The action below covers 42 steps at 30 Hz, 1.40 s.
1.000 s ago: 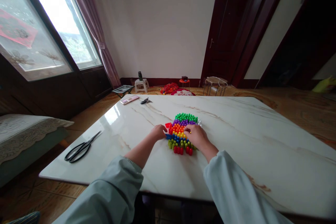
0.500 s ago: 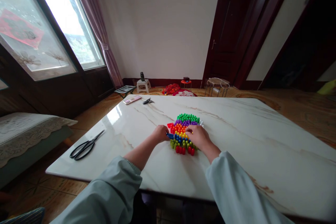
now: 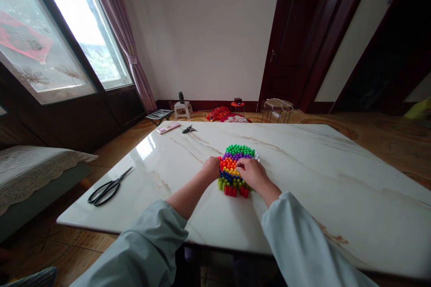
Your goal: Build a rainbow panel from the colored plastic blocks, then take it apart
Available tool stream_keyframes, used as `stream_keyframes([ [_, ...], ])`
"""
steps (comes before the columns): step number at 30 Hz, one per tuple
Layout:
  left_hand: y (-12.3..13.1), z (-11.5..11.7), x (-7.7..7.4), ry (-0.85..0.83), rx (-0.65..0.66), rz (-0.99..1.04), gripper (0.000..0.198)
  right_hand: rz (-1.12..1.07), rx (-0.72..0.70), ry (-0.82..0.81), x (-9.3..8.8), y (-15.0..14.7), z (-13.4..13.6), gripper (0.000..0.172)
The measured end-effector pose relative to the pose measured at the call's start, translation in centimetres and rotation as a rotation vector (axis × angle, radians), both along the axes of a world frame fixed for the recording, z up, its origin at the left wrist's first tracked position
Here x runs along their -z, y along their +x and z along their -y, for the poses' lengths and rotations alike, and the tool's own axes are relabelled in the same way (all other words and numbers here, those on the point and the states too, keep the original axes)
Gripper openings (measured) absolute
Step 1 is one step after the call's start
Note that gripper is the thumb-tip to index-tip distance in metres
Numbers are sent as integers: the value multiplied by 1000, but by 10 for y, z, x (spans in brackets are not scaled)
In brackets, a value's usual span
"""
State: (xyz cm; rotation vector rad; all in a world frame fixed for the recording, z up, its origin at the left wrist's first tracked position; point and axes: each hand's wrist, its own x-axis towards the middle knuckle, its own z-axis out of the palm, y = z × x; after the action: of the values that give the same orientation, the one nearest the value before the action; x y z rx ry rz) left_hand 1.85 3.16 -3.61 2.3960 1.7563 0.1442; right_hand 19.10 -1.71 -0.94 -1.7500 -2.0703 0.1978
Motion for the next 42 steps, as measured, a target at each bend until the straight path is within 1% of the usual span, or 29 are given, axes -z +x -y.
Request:
stream_keyframes([
  [3, 2, 0, -2, -6, 34, 21, 19, -4, 0, -2, 1, 0, 0, 14],
  [5, 0, -2, -3, -25, 47, 68, 21, -3, 12, -1, 0, 2, 0, 14],
  [6, -3, -4, -4, -38, 33, 98, 24, -2, 22, 0, -1, 3, 0, 14],
  [7, -6, -7, -4, -51, 1, 125, 27, -2, 33, 1, -2, 4, 1, 15],
  [9, -13, -14, -1, -54, -103, 157, 36, -9, 59, -3, -4, 8, 1, 15],
  [11, -20, -22, 5, -5, -176, 164, 52, -26, 76, -3, -5, 12, 1, 15],
  [12, -22, -26, 9, 22, -168, 161, 62, -36, 80, -1, -5, 13, 1, 15],
  [14, -25, -32, 19, 33, -81, 147, 79, -48, 79, 8, -5, 14, 0, 16],
  [16, -25, -35, 28, -11, -5, 111, 84, -48, 69, 7, -5, 14, 1, 17],
  [18, -23, -35, 34, -47, -4, 62, 80, -40, 57, -3, -4, 13, 1, 16],
  [20, -23, -34, 35, -35, -39, 17, 71, -38, 52, -4, -5, 13, 2, 16],
  [23, -28, -34, 30, 13, -104, -8, 48, -31, 68, -9, -4, 15, 2, 16],
  [25, -33, -35, 27, -1, -169, -7, 31, -21, 79, -18, -4, 16, 1, 16],
  [28, -39, -36, 22, -65, -246, -11, 21, -17, 92, -27, -3, 16, 1, 17],
  [30, -40, -35, 18, -95, -272, -17, 19, -20, 96, -29, -4, 17, 1, 17],
  [33, -39, -30, 13, -122, -295, -22, 23, -6, 115, -27, -3, 18, -1, 18],
  [37, -36, -22, 5, -132, -297, -13, 22, 61, 172, -46, 4, 21, -7, 20],
  [40, -36, -19, 2, -172, -213, -15, 28, 83, 190, -64, 10, 22, -12, 20],
  [42, -37, -18, 3, -201, -148, -29, 36, 81, 197, -68, 12, 22, -13, 21],
])
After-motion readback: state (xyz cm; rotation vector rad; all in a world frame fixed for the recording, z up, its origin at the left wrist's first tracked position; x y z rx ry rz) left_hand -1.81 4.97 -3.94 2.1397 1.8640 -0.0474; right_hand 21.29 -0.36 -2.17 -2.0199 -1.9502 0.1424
